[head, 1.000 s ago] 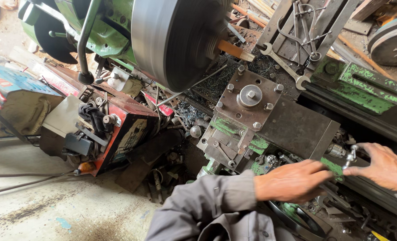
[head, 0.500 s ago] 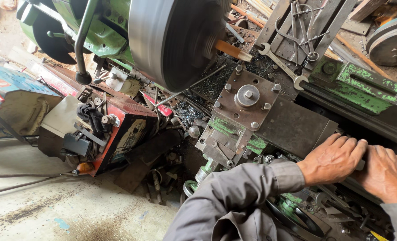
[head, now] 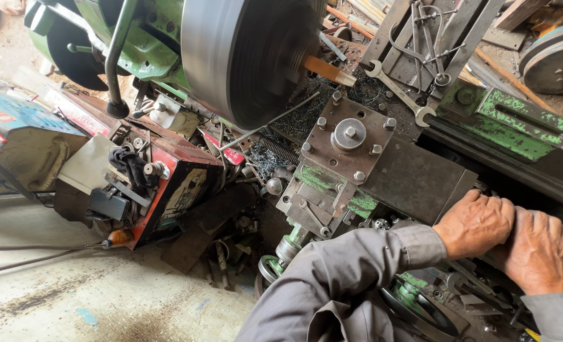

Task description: The person operates a metal lathe, using a cutting tool to shape a cylindrical metal workpiece. They adjust the machine's controls and feed the tool into the spinning metal, creating metal shavings. Finally, they remove the finished piece and inspect it.

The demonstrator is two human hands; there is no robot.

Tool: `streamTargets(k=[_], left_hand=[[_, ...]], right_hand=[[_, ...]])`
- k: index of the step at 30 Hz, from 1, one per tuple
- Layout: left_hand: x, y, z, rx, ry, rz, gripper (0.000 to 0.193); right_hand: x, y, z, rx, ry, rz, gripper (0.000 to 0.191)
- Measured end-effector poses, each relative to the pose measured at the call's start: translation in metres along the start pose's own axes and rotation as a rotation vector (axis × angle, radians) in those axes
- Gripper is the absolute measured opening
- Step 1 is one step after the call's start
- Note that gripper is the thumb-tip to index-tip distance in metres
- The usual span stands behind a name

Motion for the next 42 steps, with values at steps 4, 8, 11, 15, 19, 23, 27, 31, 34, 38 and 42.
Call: streamTargets(k=[4,8,11,15,19,23,27,31,34,38,42], left_hand=[[0.008,-0.003,-0.003,0.016,0.016,0.046,0.02],[0.014,-0.004,0.001,0.035,0.032,0.013,0.012],[0.016,-0.003,0.003,0.05,0.061,-0.015,0.012],[0.017,-0.003,0.002,0.06,0.043,-0.026,0.012],[0.017,-0.004,0.001,0.093,0.006,-0.051,0.012],[0.022,-0.002,0.0,0.137,-0.04,-0.111,0.013],[0.03,-0.001,-0.001,0.161,0.011,-0.093,0.025],[0.039,-0.002,0.002,0.169,0.02,-0.104,0.02],[0.046,-0.001,0.005,0.193,0.01,-0.158,0.018],[0.051,-0.001,0.007,0.201,0.051,-0.136,0.021],[0.055,0.002,0.006,0.231,0.051,-0.182,0.023]], right_hand=[[-0.002,-0.008,0.005,0.037,0.031,-0.008,0.089],[-0.008,-0.015,0.007,0.067,0.032,0.117,0.081],[-0.002,-0.014,0.01,0.095,-0.001,0.16,0.083],[0.022,0.003,0.012,0.036,0.025,0.064,0.064],[0.047,0.034,0.002,-0.066,-0.011,-0.078,0.045],[0.074,0.068,-0.048,0.1,-0.61,-0.257,0.05],[0.101,0.073,-0.073,0.361,-1.315,-0.789,0.036],[0.11,0.077,-0.07,0.43,-1.502,-1.077,0.043],[0.115,0.077,-0.065,0.495,-1.561,-1.248,0.042],[0.114,0.077,-0.053,0.442,-1.584,-1.572,0.055],[0.117,0.078,-0.037,0.556,-1.405,-1.76,0.05]])
Point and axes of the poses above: each hand's wrist, its own z-axis away from the middle knuckle, its own x-axis out of the palm, y = z × x, the point moved 2 cm from there along -z, towards the middle knuckle, and after that the axes turned 8 degrees about x, right-handed, at the moved point
